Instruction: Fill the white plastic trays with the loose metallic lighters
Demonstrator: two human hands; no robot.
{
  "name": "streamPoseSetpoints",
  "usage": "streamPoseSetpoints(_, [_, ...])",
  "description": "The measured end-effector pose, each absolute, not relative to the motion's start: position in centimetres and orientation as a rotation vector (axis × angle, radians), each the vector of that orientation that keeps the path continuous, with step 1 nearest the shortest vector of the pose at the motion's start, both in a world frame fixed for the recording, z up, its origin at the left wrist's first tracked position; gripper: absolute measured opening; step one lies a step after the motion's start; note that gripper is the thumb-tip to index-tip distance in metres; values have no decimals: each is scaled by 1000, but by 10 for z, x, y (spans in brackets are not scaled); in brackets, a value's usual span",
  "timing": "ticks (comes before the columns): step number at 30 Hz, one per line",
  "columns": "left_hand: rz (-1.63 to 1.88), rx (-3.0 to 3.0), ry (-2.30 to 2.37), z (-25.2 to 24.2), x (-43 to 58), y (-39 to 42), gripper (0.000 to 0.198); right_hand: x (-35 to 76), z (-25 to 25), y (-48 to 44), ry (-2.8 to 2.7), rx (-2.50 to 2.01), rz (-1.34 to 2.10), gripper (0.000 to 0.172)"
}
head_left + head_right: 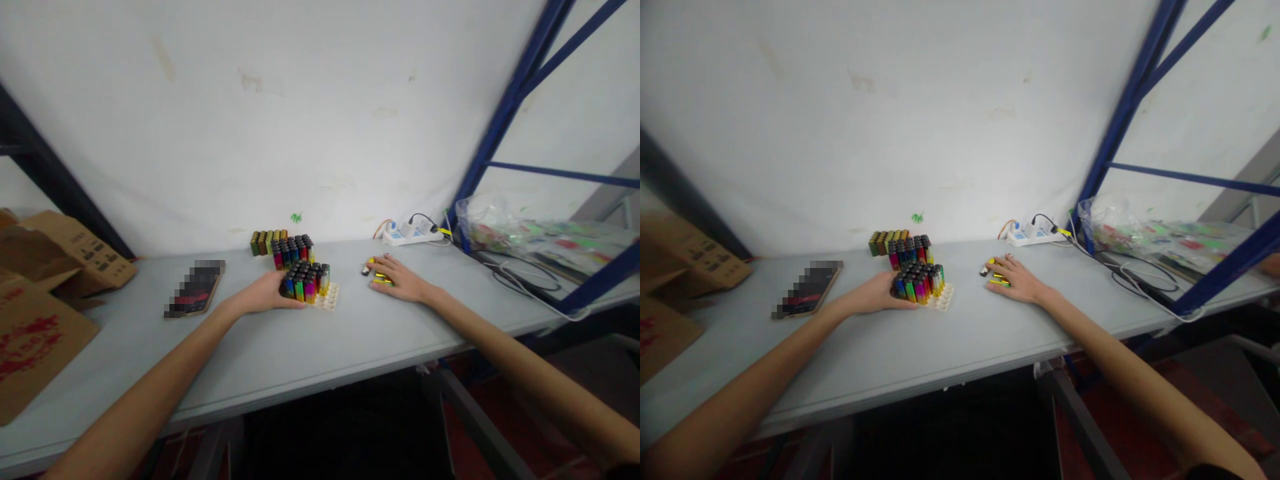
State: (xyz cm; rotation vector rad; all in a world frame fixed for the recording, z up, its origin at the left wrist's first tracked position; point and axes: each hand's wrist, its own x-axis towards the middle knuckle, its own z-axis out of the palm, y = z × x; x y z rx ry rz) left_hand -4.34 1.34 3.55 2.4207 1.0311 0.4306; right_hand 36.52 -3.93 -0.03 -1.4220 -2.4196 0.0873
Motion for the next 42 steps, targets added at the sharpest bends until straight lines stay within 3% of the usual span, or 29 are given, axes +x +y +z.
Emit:
streamPoseSetpoints(8, [469, 2399, 990, 31, -44, 16, 81, 285, 3, -30, -2498, -1076, 25, 60])
streamPoseSetpoints(15, [455, 2430, 998, 32, -45, 16, 85, 292, 5, -24, -2538, -1033, 96, 59])
streamPoseSetpoints(18, [462, 2420, 991, 32, -45, 16, 82, 302, 13, -18, -2494, -1137, 214, 63])
streamPoseSetpoints(23, [451, 2418, 1010, 31, -47, 17, 81, 329, 51, 12, -2235, -1409, 246, 49])
streamPoseSetpoints(27, [439, 2426, 1004, 31, -47, 17, 80, 354, 68, 24, -2359, -1715, 458, 42])
streamPoseSetpoints(31, [428, 2426, 1007, 31, -46, 17, 80, 354, 56, 17, -2415, -1555, 676, 46])
streamPoseSetpoints(37, [443, 2403, 1015, 32, -46, 17, 82, 334, 36, 20, -2459, -1405, 600, 29])
streamPoseSetpoints(42, [448, 2405, 1033, 32, -46, 16, 82, 339, 32, 21, -2417, -1426, 581, 30])
